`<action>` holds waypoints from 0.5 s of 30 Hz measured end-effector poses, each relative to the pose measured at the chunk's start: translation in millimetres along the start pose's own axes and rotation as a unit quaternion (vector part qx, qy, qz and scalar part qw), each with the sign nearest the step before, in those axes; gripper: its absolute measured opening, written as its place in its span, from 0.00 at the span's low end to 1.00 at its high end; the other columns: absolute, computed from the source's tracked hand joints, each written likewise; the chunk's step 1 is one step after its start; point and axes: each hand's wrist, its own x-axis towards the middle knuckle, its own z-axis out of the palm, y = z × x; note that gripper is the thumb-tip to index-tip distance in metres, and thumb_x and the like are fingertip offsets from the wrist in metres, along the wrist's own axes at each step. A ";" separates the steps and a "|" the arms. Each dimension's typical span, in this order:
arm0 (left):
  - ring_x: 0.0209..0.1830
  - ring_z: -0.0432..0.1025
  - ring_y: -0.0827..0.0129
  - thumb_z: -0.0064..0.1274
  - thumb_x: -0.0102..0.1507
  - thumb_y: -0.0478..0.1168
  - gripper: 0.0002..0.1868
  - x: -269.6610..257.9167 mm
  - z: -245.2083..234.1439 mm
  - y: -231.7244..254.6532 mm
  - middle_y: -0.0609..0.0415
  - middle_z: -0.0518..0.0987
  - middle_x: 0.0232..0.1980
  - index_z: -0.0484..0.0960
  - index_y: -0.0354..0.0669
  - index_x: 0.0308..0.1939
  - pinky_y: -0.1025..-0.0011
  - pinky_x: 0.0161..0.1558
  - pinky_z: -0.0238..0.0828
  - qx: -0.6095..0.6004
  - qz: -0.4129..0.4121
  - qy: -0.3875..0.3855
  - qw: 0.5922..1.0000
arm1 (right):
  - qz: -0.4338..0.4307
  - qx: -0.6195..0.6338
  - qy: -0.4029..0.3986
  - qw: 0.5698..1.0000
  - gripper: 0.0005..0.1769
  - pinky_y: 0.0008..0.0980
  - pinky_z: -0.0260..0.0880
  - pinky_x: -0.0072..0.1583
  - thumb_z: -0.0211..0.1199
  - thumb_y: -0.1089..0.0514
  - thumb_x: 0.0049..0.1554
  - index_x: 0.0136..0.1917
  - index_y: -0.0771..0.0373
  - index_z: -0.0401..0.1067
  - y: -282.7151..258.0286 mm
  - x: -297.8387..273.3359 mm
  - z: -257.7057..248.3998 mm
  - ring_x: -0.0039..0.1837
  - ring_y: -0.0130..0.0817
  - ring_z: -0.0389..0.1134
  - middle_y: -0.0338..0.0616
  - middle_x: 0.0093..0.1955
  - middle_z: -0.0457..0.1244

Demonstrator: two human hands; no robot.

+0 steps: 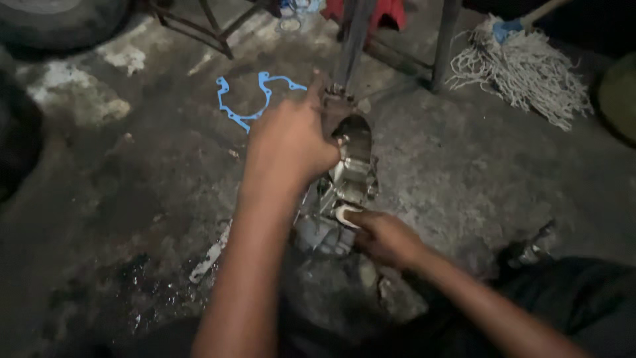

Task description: The person sits on the floor of a workshop and cleans a disassembled engine casing using a rag. They wipe the interior and exterior surfaces of the metal part, rotating it to access different areas. A blue gasket lies on the floor nearby.

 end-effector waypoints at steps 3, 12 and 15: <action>0.43 0.79 0.44 0.62 0.48 0.44 0.50 1.3 -1.7 0.4 0.38 0.83 0.42 0.65 0.52 0.75 0.52 0.48 0.76 0.021 -0.011 -0.040 0.999 | 0.005 -0.035 0.016 0.999 0.37 0.47 0.70 0.59 0.60 0.56 0.52 0.75 0.52 0.62 -21.7 6.6 -2.9 0.59 0.55 0.70 0.56 0.60 0.67; 0.38 0.79 0.41 0.61 0.48 0.41 0.40 -0.3 6.6 0.0 0.37 0.83 0.37 0.75 0.51 0.67 0.49 0.44 0.76 0.056 0.034 0.003 0.998 | 0.046 0.029 -0.111 0.992 0.34 0.47 0.70 0.61 0.60 0.51 0.57 0.75 0.55 0.60 40.0 57.4 22.8 0.61 0.49 0.70 0.53 0.61 0.68; 0.39 0.79 0.43 0.61 0.49 0.43 0.30 -4.4 9.9 2.7 0.39 0.83 0.38 0.82 0.49 0.57 0.50 0.44 0.77 0.041 0.040 0.022 0.998 | 0.091 0.310 -0.159 0.933 0.30 0.39 0.65 0.64 0.60 0.52 0.58 0.69 0.71 0.69 84.5 46.5 22.4 0.66 0.39 0.68 0.53 0.64 0.69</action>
